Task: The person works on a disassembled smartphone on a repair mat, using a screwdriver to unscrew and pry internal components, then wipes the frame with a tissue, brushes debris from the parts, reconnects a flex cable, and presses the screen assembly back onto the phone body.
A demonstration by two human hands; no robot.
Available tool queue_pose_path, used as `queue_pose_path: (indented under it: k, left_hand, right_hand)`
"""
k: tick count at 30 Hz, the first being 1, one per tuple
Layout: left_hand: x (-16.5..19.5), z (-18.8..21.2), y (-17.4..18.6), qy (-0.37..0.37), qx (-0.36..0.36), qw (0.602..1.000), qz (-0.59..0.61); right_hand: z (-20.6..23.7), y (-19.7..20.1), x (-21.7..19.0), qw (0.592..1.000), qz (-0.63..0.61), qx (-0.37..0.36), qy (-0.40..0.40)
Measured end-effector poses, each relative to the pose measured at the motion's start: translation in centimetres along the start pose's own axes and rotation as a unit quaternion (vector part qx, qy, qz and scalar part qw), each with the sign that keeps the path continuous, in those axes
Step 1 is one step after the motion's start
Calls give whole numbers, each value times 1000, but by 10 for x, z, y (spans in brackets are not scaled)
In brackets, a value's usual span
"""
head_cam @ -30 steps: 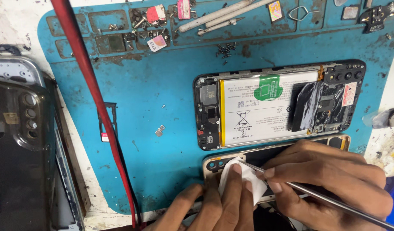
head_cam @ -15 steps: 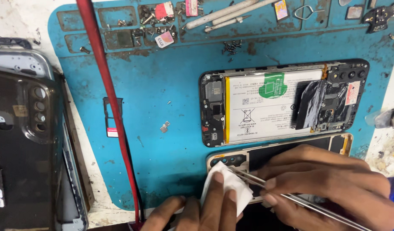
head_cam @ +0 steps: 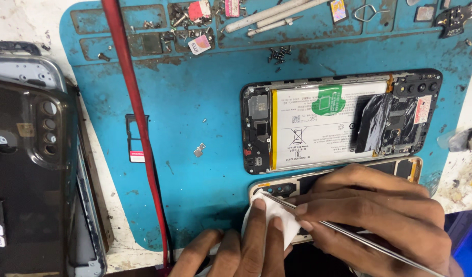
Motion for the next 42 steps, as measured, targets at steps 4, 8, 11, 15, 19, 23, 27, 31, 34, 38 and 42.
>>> queue_pose_path:
  k: [4,8,11,15,19,23,27,31,34,38,42]
  left_hand:
    - [-6,-13,5,-29,-1,1000,3]
    - [-11,-14,2,-79,2,997,-3]
    - [-7,-8,1,-60,-20,998,30]
    - [-4,-3,-1,-65,-39,996,43]
    - [-4,-6,0,-49,-44,996,55]
    - [-8,-11,4,-68,-26,997,39]
    - [-13,-17,7,-65,-41,996,51]
    - [-11,-21,8,-74,-16,997,23]
    - [-6,-13,3,-69,-21,996,43]
    - [-2,21,-18,-45,8,994,99]
    - [-11,68,-48,-42,65,991,110]
  right_hand:
    - [-12,3,-1,997,-25,13,-66]
    - [-8,2,-2,997,-15,46,-67]
    - [3,-1,2,994,-14,36,-99]
    - [14,0,7,994,-19,35,-102]
    - [13,1,8,994,-17,22,-102]
    - [9,2,7,995,-15,13,-98]
    - [12,3,10,995,-32,19,-93]
    - [20,3,13,994,-26,51,-96]
    - [19,7,14,993,-27,32,-108]
    - [15,33,10,993,-83,63,-51]
    - [27,75,14,992,73,82,-61]
Point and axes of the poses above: each hand's wrist, its own z-axis away from the middle knuckle, its own y-axis out of the back of the hand, x = y × z, the point moved 3 cm from there along -z, towards the middle knuckle, and after that the axes turned 5 degrees about z, right-handed, at the moved point
